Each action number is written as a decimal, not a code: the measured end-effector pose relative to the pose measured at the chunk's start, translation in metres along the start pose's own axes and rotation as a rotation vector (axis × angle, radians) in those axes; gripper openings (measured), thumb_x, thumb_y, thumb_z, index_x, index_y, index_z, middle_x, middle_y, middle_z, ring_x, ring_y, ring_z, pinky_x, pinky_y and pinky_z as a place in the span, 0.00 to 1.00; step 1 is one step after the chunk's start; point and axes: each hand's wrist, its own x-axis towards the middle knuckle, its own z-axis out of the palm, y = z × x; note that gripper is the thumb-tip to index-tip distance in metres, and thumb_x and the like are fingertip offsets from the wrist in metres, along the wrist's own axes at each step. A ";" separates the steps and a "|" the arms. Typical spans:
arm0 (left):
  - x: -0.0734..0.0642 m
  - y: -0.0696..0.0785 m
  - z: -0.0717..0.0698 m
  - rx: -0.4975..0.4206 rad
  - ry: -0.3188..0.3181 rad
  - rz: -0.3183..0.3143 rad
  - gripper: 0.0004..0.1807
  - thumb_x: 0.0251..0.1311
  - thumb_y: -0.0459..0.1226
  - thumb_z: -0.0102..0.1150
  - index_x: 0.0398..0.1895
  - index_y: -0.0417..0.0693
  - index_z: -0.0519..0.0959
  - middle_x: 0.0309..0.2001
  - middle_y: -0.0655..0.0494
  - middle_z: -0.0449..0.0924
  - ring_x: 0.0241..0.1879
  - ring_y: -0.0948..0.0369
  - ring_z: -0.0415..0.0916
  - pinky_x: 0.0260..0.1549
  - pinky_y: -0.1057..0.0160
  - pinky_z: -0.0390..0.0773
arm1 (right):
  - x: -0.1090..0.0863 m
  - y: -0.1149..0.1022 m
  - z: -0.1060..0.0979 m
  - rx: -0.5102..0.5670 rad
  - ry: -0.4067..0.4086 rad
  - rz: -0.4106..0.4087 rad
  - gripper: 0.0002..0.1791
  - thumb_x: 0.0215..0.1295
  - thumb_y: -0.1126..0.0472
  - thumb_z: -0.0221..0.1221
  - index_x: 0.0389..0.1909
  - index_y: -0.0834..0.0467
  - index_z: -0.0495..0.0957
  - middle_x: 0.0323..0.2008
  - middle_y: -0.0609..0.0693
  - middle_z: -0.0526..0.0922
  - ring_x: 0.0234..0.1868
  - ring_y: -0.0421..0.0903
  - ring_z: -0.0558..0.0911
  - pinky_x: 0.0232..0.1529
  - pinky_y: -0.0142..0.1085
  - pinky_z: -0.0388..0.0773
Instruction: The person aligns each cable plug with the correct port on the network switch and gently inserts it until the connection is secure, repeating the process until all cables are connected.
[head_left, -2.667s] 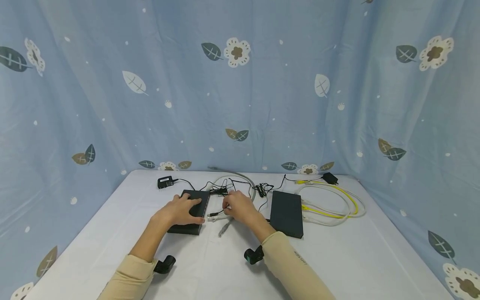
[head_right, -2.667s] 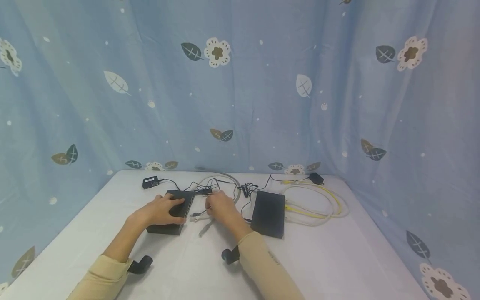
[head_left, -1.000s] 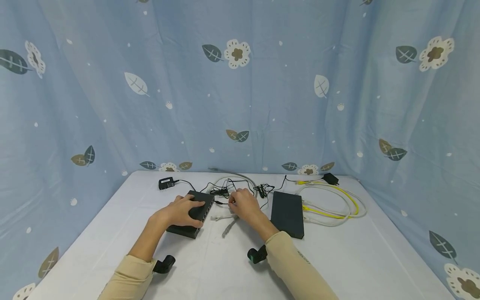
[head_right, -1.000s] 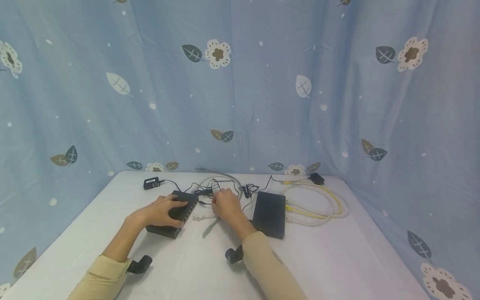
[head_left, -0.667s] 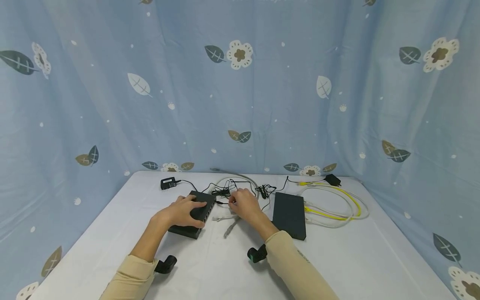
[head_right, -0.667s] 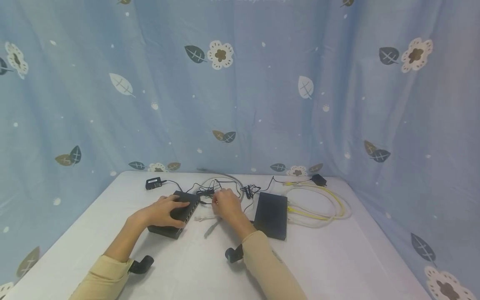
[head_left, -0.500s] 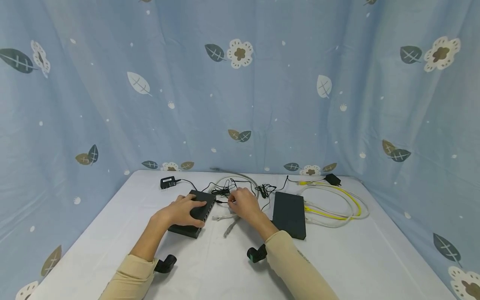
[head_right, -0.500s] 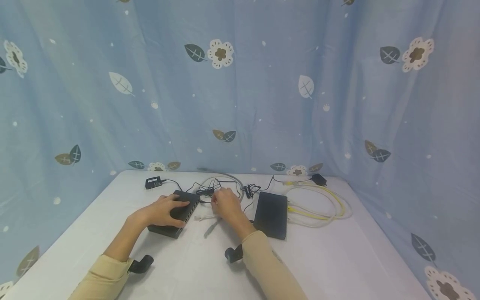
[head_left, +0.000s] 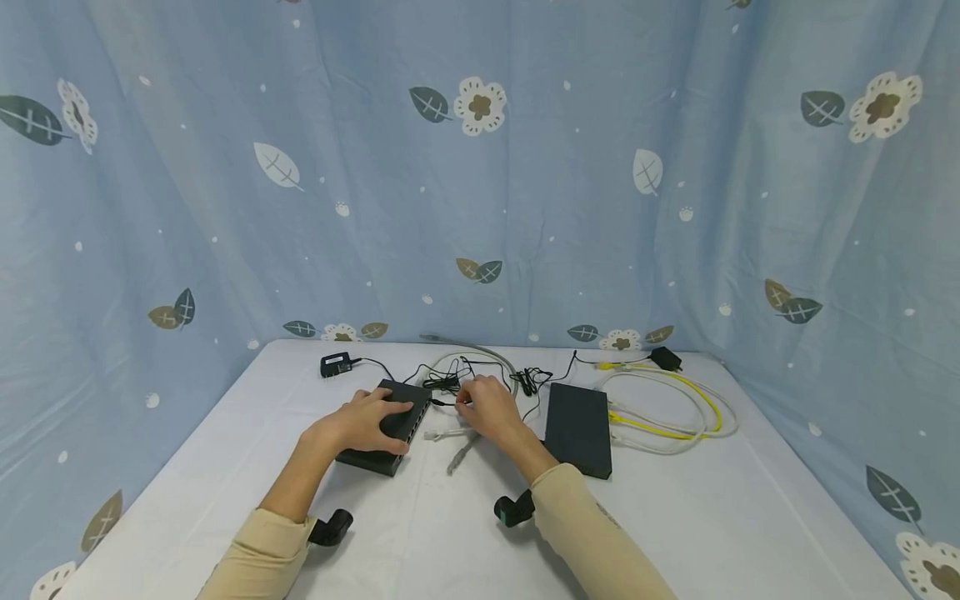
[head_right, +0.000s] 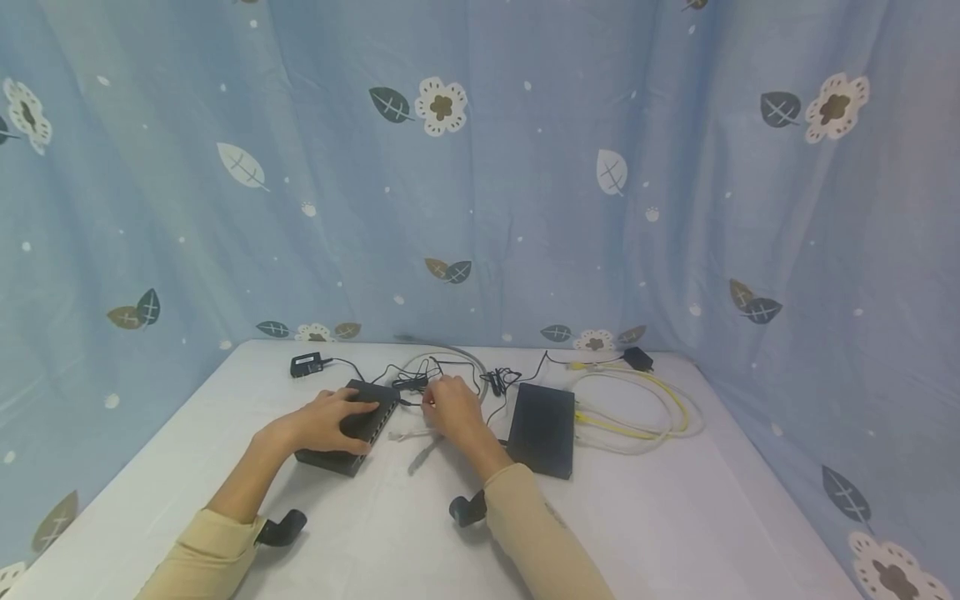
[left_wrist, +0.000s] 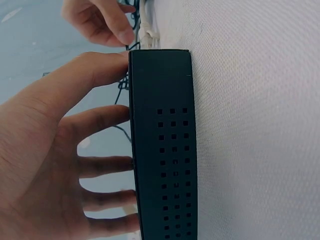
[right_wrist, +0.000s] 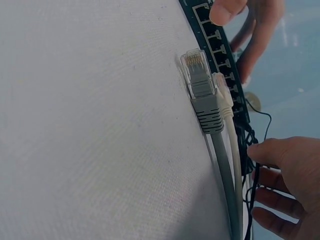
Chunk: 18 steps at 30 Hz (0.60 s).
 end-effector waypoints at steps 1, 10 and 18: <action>0.000 0.000 0.000 0.002 0.001 0.001 0.43 0.49 0.59 0.70 0.70 0.59 0.70 0.73 0.36 0.56 0.67 0.32 0.58 0.55 0.29 0.67 | 0.000 0.000 0.000 0.001 0.000 -0.002 0.03 0.62 0.58 0.66 0.29 0.50 0.85 0.33 0.46 0.83 0.37 0.44 0.79 0.38 0.35 0.78; 0.000 -0.001 0.001 0.005 0.005 -0.008 0.43 0.48 0.59 0.70 0.70 0.59 0.70 0.74 0.36 0.56 0.67 0.33 0.58 0.55 0.29 0.67 | -0.001 0.001 0.000 0.000 0.012 -0.011 0.03 0.62 0.57 0.66 0.30 0.50 0.85 0.33 0.45 0.83 0.38 0.44 0.79 0.38 0.35 0.78; 0.000 -0.001 0.001 0.003 0.004 -0.002 0.43 0.49 0.60 0.70 0.70 0.59 0.70 0.73 0.36 0.56 0.67 0.33 0.59 0.55 0.29 0.67 | -0.003 0.002 0.005 0.011 0.010 -0.001 0.03 0.61 0.57 0.67 0.29 0.50 0.84 0.32 0.45 0.83 0.36 0.43 0.78 0.36 0.35 0.76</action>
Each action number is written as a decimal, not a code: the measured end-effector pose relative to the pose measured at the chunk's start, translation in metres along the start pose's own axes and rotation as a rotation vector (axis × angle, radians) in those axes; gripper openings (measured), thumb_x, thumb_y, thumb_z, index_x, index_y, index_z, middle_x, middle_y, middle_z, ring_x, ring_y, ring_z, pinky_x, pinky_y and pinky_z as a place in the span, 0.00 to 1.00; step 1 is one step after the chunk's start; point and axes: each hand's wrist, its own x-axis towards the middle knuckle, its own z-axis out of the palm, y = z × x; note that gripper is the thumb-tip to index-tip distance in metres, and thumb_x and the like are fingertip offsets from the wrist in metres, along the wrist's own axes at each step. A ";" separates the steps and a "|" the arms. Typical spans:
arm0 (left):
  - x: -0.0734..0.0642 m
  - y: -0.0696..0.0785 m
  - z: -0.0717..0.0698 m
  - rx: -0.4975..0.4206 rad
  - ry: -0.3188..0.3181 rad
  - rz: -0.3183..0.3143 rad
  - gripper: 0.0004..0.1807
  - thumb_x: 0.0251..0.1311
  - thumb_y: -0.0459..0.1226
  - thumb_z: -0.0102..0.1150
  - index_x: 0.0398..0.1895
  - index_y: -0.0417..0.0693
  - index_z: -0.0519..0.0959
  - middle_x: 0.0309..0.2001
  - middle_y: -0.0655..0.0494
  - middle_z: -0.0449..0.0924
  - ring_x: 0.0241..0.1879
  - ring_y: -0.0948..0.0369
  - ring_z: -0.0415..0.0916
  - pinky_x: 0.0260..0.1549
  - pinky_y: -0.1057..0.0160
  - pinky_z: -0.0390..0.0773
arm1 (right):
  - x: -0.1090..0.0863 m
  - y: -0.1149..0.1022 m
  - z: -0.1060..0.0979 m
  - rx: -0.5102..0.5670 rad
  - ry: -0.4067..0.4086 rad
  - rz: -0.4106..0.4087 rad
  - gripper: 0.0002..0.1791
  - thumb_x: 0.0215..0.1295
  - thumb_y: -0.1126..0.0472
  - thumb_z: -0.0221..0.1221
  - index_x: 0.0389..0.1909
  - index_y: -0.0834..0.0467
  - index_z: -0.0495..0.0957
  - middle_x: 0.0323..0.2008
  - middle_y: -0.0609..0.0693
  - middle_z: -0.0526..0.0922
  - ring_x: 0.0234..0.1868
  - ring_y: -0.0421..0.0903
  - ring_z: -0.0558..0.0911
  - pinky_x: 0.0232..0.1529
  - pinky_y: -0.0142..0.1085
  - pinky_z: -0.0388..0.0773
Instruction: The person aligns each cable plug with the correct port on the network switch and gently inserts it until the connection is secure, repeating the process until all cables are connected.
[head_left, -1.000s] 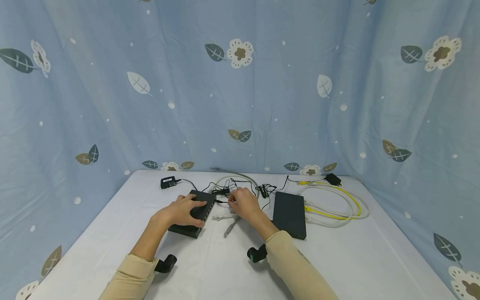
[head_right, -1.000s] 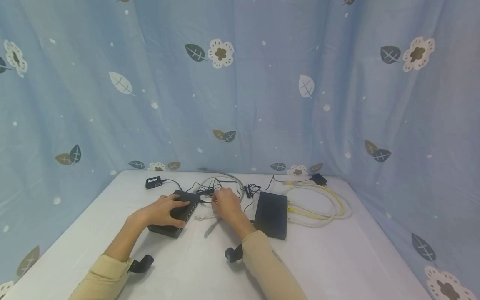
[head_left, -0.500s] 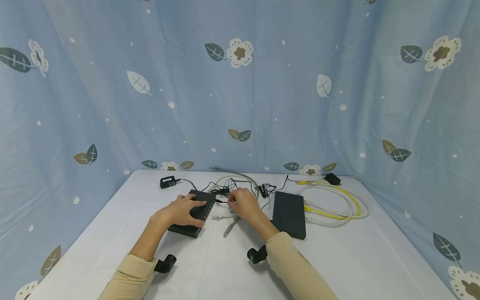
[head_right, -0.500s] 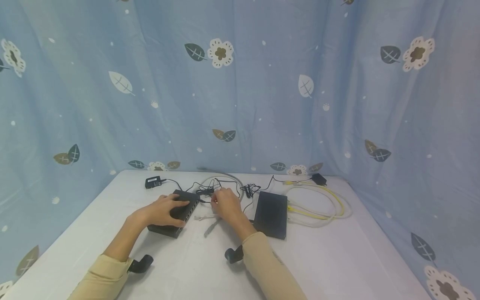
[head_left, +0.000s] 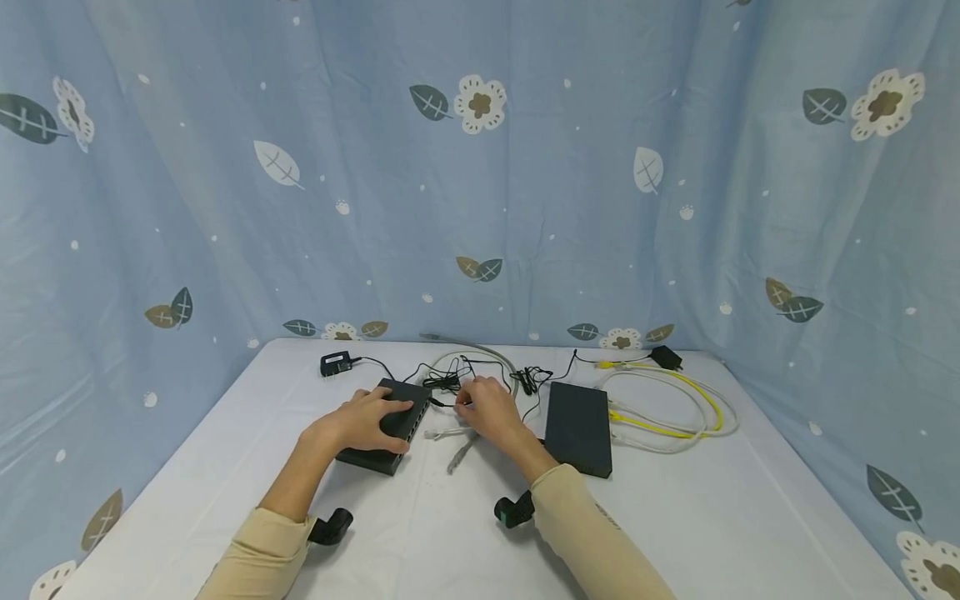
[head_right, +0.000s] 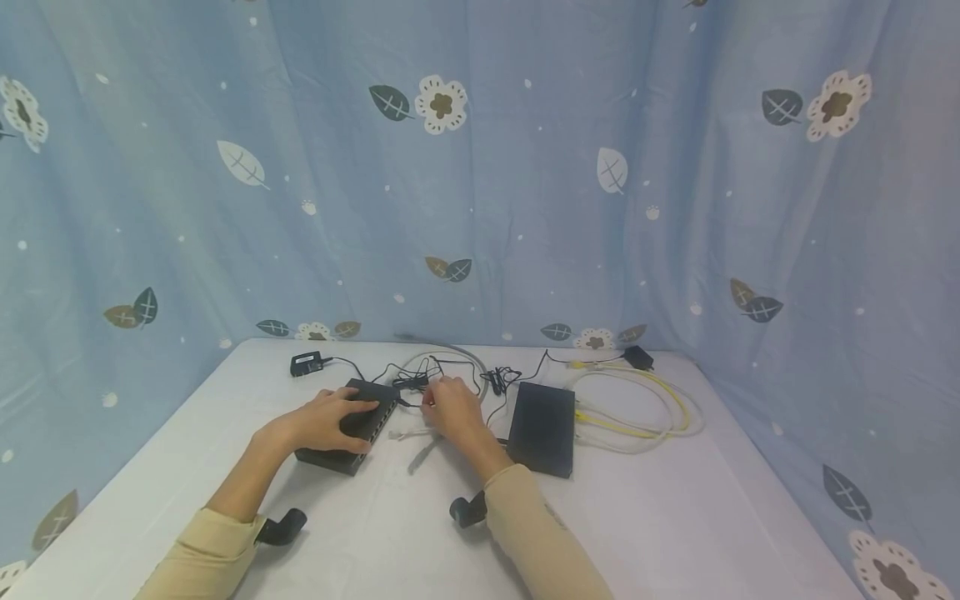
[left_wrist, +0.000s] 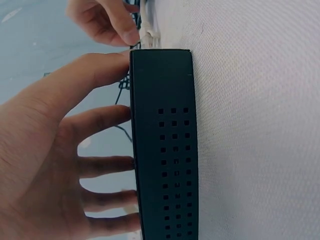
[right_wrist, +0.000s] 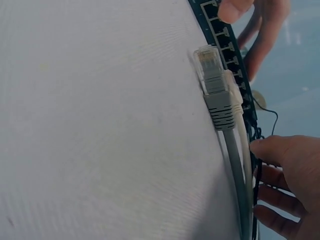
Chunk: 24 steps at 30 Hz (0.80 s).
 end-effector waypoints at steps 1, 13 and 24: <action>0.000 0.000 0.000 -0.001 0.001 0.002 0.43 0.49 0.60 0.70 0.70 0.59 0.70 0.73 0.36 0.56 0.67 0.33 0.59 0.55 0.29 0.67 | 0.000 0.000 0.001 -0.003 0.000 0.001 0.03 0.61 0.57 0.67 0.29 0.50 0.84 0.32 0.45 0.83 0.36 0.43 0.78 0.35 0.34 0.76; 0.001 0.004 0.002 -0.019 0.016 -0.003 0.42 0.47 0.58 0.72 0.68 0.59 0.72 0.73 0.35 0.58 0.68 0.32 0.59 0.57 0.29 0.66 | 0.000 0.003 0.009 -0.079 0.030 0.022 0.05 0.61 0.58 0.66 0.27 0.50 0.84 0.29 0.44 0.81 0.31 0.42 0.74 0.28 0.31 0.72; 0.000 0.003 0.001 -0.019 0.027 -0.001 0.41 0.47 0.56 0.73 0.68 0.59 0.73 0.73 0.36 0.58 0.67 0.33 0.59 0.57 0.29 0.66 | 0.009 -0.002 0.013 -0.105 0.027 0.036 0.04 0.62 0.57 0.66 0.29 0.51 0.85 0.30 0.45 0.82 0.32 0.42 0.76 0.29 0.32 0.74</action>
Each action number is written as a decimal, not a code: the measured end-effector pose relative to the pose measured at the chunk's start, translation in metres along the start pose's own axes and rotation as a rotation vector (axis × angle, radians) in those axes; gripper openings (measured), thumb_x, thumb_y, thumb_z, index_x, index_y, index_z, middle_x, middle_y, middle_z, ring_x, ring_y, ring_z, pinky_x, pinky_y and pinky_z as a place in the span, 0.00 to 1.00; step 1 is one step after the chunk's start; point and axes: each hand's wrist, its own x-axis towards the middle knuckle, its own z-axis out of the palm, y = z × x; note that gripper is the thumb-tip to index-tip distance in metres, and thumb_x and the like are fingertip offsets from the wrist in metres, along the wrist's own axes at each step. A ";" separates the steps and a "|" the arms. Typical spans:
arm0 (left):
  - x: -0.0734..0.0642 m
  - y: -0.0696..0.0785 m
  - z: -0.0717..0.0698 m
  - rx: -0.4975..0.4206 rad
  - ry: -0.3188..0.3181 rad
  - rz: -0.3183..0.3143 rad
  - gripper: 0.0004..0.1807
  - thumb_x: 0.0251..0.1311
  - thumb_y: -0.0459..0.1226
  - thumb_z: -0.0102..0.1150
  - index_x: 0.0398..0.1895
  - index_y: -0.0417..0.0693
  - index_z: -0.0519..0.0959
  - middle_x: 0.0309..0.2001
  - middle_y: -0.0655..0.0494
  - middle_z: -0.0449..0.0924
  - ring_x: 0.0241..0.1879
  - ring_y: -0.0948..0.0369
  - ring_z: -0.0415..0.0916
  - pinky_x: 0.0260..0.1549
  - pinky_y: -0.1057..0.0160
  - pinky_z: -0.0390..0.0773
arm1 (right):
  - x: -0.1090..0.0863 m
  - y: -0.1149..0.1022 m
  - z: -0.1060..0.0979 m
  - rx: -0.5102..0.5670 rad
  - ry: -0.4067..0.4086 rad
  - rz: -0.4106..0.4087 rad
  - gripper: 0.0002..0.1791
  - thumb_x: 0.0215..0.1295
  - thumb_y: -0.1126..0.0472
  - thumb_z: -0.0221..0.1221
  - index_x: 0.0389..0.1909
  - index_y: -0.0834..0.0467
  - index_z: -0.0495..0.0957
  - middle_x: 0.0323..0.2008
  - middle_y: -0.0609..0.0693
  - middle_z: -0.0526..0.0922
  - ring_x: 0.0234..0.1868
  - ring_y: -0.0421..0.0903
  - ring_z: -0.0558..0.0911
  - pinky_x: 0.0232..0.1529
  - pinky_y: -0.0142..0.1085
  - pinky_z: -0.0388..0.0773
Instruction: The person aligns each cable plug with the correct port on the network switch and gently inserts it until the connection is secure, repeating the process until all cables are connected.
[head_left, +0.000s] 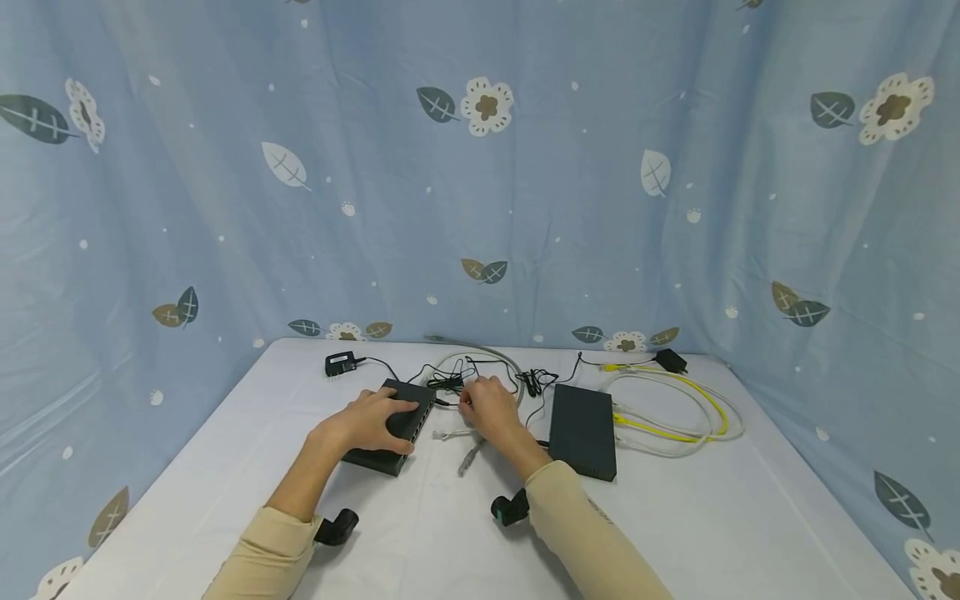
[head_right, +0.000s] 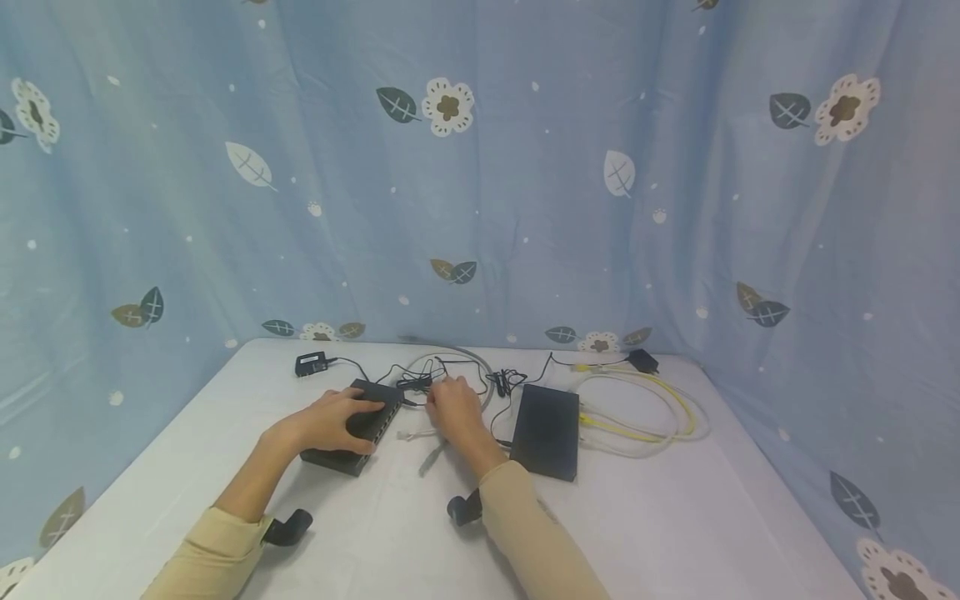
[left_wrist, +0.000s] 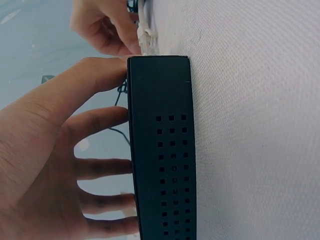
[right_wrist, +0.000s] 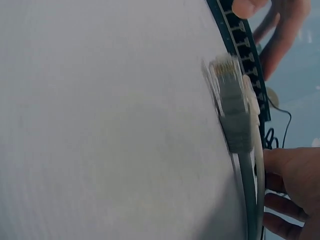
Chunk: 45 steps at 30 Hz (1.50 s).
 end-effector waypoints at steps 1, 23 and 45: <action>0.000 0.000 0.000 0.002 0.001 0.000 0.41 0.47 0.56 0.73 0.68 0.59 0.73 0.73 0.36 0.58 0.67 0.33 0.59 0.57 0.29 0.66 | 0.001 -0.001 0.000 -0.008 -0.001 -0.006 0.04 0.63 0.57 0.66 0.30 0.51 0.85 0.30 0.45 0.83 0.32 0.42 0.76 0.30 0.32 0.75; 0.004 -0.002 0.001 0.061 0.049 -0.026 0.40 0.54 0.62 0.64 0.69 0.59 0.71 0.70 0.37 0.63 0.64 0.32 0.65 0.54 0.31 0.70 | 0.006 -0.009 0.007 0.050 -0.063 -0.043 0.05 0.66 0.58 0.63 0.35 0.52 0.87 0.32 0.46 0.84 0.35 0.44 0.81 0.35 0.36 0.78; 0.007 -0.007 0.004 0.043 0.052 -0.015 0.40 0.52 0.63 0.65 0.68 0.60 0.72 0.72 0.38 0.60 0.63 0.29 0.64 0.55 0.29 0.68 | 0.005 -0.008 0.005 0.174 -0.074 -0.006 0.05 0.66 0.58 0.63 0.33 0.52 0.86 0.30 0.44 0.84 0.28 0.35 0.78 0.29 0.28 0.75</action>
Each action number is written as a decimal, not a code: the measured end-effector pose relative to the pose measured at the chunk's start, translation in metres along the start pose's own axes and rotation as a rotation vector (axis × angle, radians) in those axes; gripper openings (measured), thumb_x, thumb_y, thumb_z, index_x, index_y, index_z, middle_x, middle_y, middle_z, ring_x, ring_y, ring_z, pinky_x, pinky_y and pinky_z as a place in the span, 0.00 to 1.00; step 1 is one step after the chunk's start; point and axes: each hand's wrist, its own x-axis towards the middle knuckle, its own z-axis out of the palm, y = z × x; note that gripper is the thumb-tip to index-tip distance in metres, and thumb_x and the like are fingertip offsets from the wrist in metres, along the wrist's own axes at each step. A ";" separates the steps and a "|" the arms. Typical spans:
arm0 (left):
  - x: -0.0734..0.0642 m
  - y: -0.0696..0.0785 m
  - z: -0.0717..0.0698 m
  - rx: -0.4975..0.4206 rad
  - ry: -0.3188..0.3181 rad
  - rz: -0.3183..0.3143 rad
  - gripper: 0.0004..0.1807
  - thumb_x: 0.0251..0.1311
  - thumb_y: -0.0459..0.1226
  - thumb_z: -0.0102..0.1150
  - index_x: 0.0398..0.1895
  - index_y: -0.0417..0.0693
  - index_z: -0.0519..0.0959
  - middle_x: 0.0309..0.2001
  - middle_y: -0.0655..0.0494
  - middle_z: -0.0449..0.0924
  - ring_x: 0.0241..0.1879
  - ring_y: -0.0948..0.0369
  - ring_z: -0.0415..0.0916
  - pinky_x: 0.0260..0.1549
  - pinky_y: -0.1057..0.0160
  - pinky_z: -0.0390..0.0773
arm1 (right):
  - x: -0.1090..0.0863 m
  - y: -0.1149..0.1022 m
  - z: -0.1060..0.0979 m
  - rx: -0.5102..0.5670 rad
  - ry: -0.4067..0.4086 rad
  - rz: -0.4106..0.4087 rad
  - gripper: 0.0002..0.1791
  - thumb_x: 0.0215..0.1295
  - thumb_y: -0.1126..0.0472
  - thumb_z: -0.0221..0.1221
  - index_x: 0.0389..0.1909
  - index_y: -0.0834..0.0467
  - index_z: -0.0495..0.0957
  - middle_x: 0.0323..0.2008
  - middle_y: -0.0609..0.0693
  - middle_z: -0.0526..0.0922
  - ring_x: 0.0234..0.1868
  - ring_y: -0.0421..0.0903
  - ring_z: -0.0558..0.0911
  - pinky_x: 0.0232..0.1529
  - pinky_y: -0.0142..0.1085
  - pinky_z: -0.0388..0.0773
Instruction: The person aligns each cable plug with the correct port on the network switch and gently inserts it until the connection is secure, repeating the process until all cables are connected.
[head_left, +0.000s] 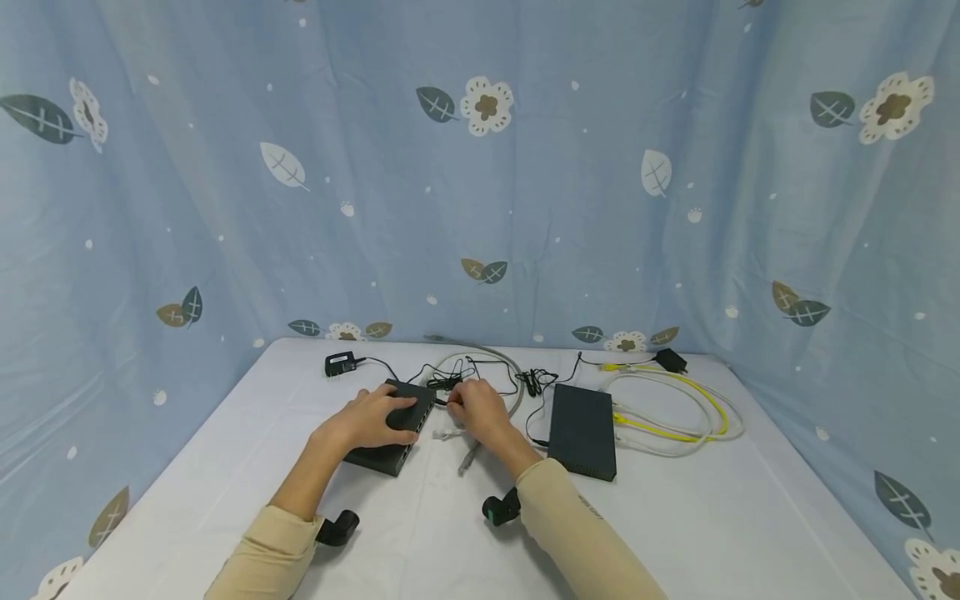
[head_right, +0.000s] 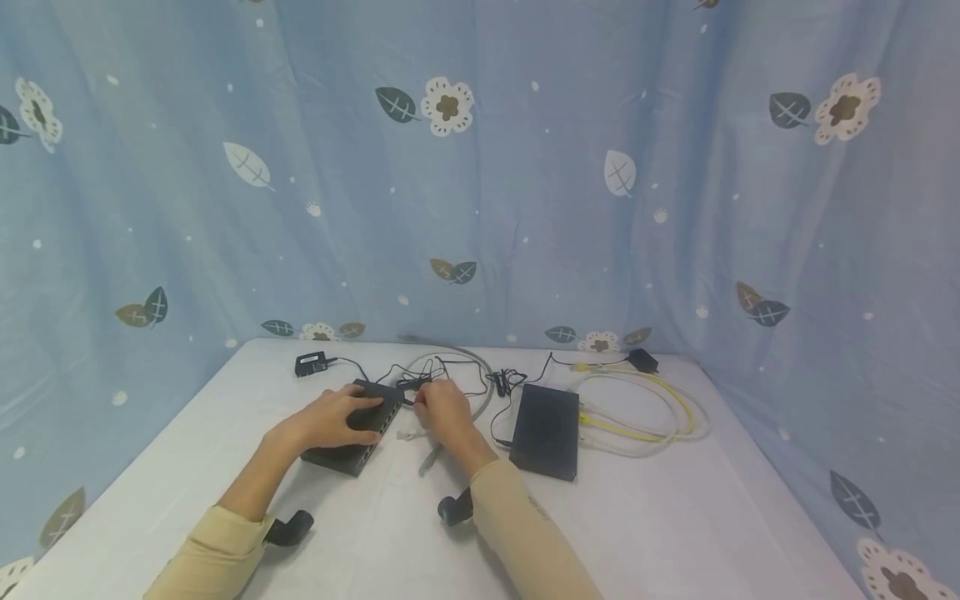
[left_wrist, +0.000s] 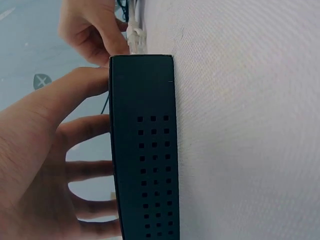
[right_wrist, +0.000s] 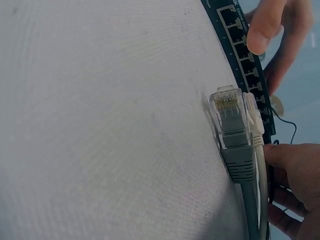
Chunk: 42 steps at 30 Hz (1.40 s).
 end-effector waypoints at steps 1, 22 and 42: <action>0.000 0.000 0.000 0.001 0.002 0.000 0.40 0.52 0.63 0.65 0.68 0.60 0.72 0.72 0.38 0.60 0.63 0.30 0.64 0.55 0.30 0.68 | 0.000 0.000 0.000 -0.005 -0.002 0.000 0.05 0.66 0.58 0.63 0.34 0.52 0.86 0.30 0.44 0.84 0.28 0.36 0.77 0.29 0.28 0.75; 0.002 0.004 0.006 0.019 0.049 0.004 0.37 0.50 0.59 0.69 0.64 0.59 0.77 0.70 0.38 0.63 0.60 0.32 0.67 0.52 0.33 0.71 | -0.003 -0.003 0.003 -0.032 0.024 0.011 0.05 0.66 0.59 0.62 0.32 0.52 0.86 0.31 0.45 0.83 0.32 0.40 0.78 0.31 0.31 0.75; 0.000 0.007 0.003 0.010 0.059 0.013 0.36 0.50 0.56 0.70 0.64 0.57 0.77 0.69 0.38 0.64 0.60 0.32 0.67 0.52 0.35 0.71 | -0.003 -0.005 0.001 -0.066 0.031 -0.011 0.05 0.66 0.60 0.62 0.33 0.52 0.86 0.33 0.45 0.83 0.39 0.43 0.81 0.38 0.35 0.80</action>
